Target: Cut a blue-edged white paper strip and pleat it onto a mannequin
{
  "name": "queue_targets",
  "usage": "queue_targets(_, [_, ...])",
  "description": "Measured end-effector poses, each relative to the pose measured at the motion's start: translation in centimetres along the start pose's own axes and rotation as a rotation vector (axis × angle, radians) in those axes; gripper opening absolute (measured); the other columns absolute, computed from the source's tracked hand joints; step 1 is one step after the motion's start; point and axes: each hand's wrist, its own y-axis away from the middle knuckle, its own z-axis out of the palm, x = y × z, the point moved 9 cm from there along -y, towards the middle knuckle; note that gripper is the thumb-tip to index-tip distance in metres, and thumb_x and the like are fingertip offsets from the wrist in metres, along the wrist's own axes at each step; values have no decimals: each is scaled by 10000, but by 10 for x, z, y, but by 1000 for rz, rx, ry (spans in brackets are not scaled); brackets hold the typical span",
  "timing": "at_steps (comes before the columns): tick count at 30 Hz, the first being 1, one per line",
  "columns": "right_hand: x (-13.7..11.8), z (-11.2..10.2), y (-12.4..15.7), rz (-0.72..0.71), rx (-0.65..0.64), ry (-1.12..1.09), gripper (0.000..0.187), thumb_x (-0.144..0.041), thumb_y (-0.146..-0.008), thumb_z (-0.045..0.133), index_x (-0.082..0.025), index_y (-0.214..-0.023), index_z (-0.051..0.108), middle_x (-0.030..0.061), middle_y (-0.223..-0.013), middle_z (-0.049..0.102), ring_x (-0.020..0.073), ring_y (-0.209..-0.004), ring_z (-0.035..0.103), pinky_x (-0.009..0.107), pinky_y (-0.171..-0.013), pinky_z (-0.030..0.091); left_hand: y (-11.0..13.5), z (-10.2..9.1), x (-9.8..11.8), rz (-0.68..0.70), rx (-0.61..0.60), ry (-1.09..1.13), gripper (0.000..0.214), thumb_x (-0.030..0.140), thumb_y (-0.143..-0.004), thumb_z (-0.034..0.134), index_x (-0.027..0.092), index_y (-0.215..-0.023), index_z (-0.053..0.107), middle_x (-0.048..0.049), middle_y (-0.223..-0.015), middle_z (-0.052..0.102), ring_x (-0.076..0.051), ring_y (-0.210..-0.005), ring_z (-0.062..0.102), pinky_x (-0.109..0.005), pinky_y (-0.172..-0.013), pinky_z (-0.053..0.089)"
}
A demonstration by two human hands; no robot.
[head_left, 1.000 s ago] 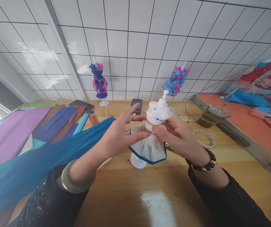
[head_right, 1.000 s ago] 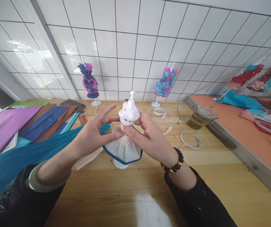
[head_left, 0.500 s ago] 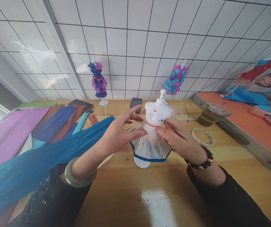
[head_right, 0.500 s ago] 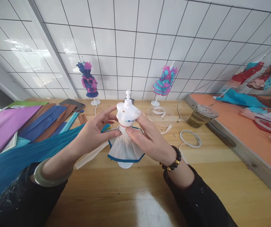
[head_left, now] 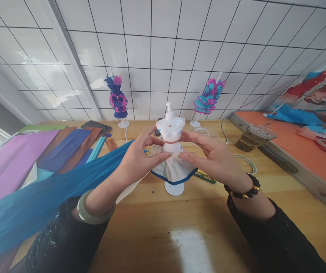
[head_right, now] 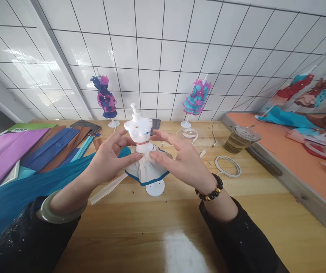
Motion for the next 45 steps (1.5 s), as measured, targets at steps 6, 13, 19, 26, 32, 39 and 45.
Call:
queue_targets(6, [3,1,-1,55,-16,113,511,-327,-752,692,-281,-1244,560,26,-1125,682,250,-1097,590,458,-965,448,1,3,-1,-11,-45,-50,729,312,-739,706,275,-1376,352,-82,-1035,654,-266,-1061,572,-463,-917,442])
queue_targets(13, [6,2,-1,35,-15,63,488,-310,-772,673,-304,-1246,556,10,-1124,682,252,-1105,584,456,-961,449,0,1,1,10,-47,-91,672,306,-718,725,271,-1321,430,-74,-1029,657,-266,-1037,579,-473,-930,427])
queue_targets(19, [19,0,-1,64,-52,-40,532,-300,-803,638,-315,-1313,486,29,-1184,654,256,-1122,583,460,-920,492,-2,4,-3,11,-157,49,675,371,-799,637,271,-1389,324,-86,-1042,663,-250,-1061,579,-398,-841,479])
queue_targets(26, [16,9,1,82,-137,-64,552,-303,-853,577,-319,-1375,400,36,-1295,578,253,-1168,554,463,-950,482,-4,4,-2,69,-119,-21,626,310,-740,708,256,-1308,451,-63,-975,670,-228,-1018,583,-409,-909,437])
queue_targets(32, [14,8,1,56,-120,-30,555,-284,-862,567,-308,-1385,383,31,-1313,563,243,-1198,529,462,-996,445,-2,1,-1,166,-41,-143,648,314,-747,702,291,-1331,423,-43,-953,673,-223,-985,592,-392,-872,460])
queue_targets(39, [10,11,-1,5,-113,-49,524,-253,-870,557,-342,-1363,404,12,-1358,519,223,-1181,540,444,-985,456,1,-1,4,212,-44,-173,566,324,-834,600,295,-1355,382,-54,-976,655,-210,-970,590,-359,-796,489])
queue_targets(45, [9,13,0,-2,-104,-55,488,-248,-875,545,-350,-1339,435,-6,-1408,460,214,-1205,520,424,-989,453,-1,2,3,194,-3,-259,489,362,-740,701,283,-1194,536,-26,-930,644,-216,-963,583,-358,-825,479])
